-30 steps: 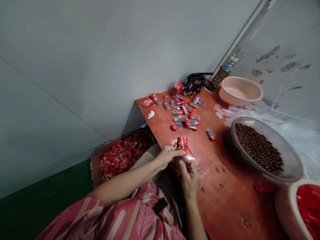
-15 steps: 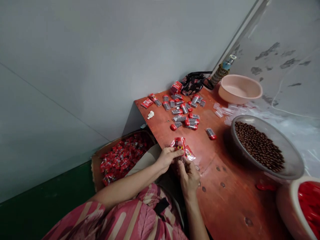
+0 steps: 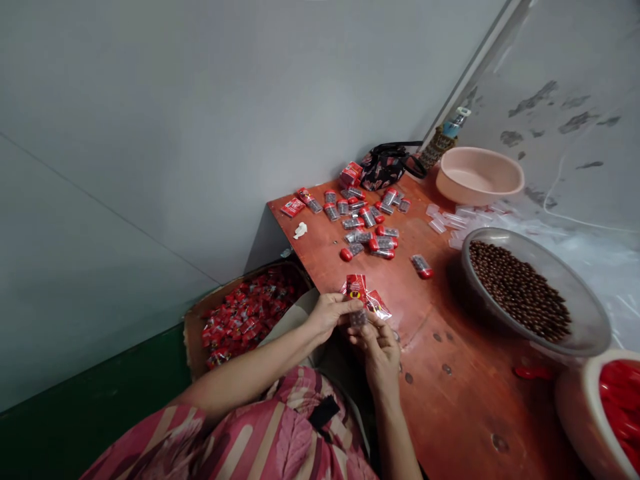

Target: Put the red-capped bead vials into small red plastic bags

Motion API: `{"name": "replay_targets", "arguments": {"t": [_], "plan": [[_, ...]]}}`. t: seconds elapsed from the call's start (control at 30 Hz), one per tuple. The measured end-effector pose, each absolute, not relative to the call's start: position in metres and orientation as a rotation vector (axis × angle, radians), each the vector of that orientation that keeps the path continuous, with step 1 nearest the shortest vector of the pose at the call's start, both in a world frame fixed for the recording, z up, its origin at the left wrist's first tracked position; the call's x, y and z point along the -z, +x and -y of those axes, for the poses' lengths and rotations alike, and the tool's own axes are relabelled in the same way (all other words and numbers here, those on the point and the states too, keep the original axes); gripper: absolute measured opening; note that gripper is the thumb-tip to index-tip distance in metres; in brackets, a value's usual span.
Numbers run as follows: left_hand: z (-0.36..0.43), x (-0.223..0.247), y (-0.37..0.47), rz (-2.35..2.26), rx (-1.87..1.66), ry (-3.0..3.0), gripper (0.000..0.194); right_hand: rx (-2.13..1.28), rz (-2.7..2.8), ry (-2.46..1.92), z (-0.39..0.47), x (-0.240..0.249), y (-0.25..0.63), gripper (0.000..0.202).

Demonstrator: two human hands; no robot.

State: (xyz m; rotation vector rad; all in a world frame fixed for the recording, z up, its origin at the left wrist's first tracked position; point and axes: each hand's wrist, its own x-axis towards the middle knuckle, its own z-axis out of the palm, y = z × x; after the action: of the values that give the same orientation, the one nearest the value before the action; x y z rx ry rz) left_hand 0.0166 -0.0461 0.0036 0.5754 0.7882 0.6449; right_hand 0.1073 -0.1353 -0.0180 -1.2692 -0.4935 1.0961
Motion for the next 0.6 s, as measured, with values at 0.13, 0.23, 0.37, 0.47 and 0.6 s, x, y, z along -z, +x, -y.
{"name": "replay_targets", "arguments": {"t": [0.13,0.23,0.37,0.47,0.6], "plan": [[0.054,-0.001,0.017,-0.819,-0.634,0.562,0.035,-1.086,0.500,-1.282,0.135,0.022,0.110,0.030],[0.060,0.001,0.015,-0.783,-0.607,0.541,0.033,-1.056,0.541,-1.293,0.127,0.024,0.110,0.026],[0.058,-0.001,-0.008,-0.743,-0.595,0.519,0.032,-1.132,0.663,-1.317,0.113,0.018,0.105,0.032],[0.052,0.005,-0.043,-0.849,-0.787,0.452,0.028,-1.142,0.760,-1.368,0.110,0.009,0.106,0.037],[0.046,0.024,-0.086,-1.132,-1.028,0.295,0.027,-0.904,0.805,-1.568,0.118,0.005,0.135,0.028]]}}
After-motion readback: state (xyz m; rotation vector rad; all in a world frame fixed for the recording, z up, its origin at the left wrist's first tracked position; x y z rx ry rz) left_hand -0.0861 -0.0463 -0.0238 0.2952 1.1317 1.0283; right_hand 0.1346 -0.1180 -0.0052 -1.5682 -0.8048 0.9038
